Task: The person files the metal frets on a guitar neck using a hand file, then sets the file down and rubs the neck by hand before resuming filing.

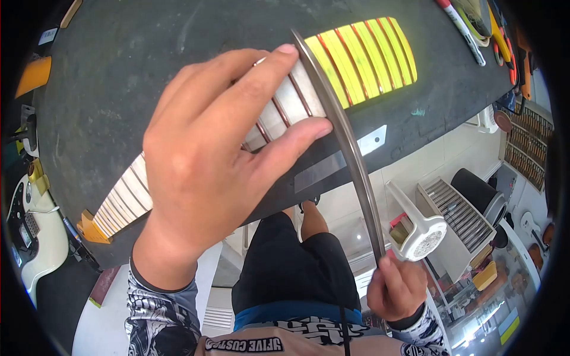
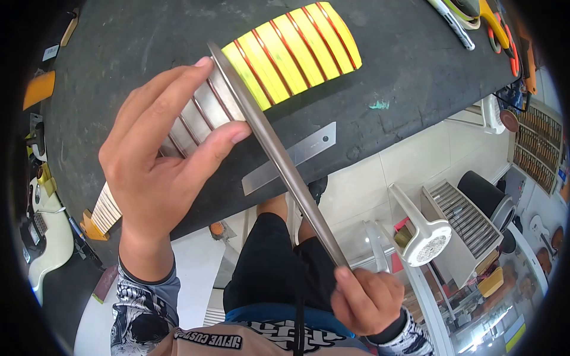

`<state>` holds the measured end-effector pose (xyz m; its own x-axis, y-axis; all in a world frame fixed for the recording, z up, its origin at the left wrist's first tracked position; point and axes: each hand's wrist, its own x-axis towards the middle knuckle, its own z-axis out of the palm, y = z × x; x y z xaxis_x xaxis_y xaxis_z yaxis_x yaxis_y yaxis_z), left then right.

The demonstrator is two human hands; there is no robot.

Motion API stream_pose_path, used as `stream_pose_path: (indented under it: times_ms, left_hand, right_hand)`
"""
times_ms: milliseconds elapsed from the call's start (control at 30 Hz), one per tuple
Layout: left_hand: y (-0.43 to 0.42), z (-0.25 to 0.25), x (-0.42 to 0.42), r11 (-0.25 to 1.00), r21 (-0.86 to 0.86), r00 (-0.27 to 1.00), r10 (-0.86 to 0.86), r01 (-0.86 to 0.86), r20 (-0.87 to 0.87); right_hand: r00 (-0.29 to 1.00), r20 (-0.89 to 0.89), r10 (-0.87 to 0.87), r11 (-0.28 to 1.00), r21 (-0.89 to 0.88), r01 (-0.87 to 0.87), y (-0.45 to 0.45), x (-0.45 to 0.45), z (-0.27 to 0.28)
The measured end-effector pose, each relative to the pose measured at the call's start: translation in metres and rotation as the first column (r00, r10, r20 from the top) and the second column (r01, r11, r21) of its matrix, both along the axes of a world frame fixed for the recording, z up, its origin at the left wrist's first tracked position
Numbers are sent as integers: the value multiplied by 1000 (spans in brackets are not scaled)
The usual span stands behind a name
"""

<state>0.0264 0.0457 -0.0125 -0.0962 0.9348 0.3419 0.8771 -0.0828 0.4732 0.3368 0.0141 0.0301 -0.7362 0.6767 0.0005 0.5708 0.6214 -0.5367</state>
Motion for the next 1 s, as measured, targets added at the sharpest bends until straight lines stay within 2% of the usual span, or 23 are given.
stream_pose_path:
  times_ms: [133,367,767,900,1000]
  left_hand:
    - [-1,0,-2,1000,-1,1000,-6,6,1]
    - [1,1,0,1000,-7,1000,-6,6,5]
    - [1,-3,0,999,30,999,-34,35,-40]
    - [1,-2,3,1000,21,998,-18,19,-67]
    - [7,11,14,998,-59,989,-16,8,-146]
  right_hand:
    - [1000,-19,-13,998,-54,12,-22,24,4]
    - [998,-59,13,1000,-9,-13,43,-55,-5]
    - [1000,-14,16,995,-94,-17,-28,37,-3]
    - [1000,-7,24,1000,14,-24,-1,3,-12]
    - [1000,-27,-14,1000,-3,14,20,-30,-11]
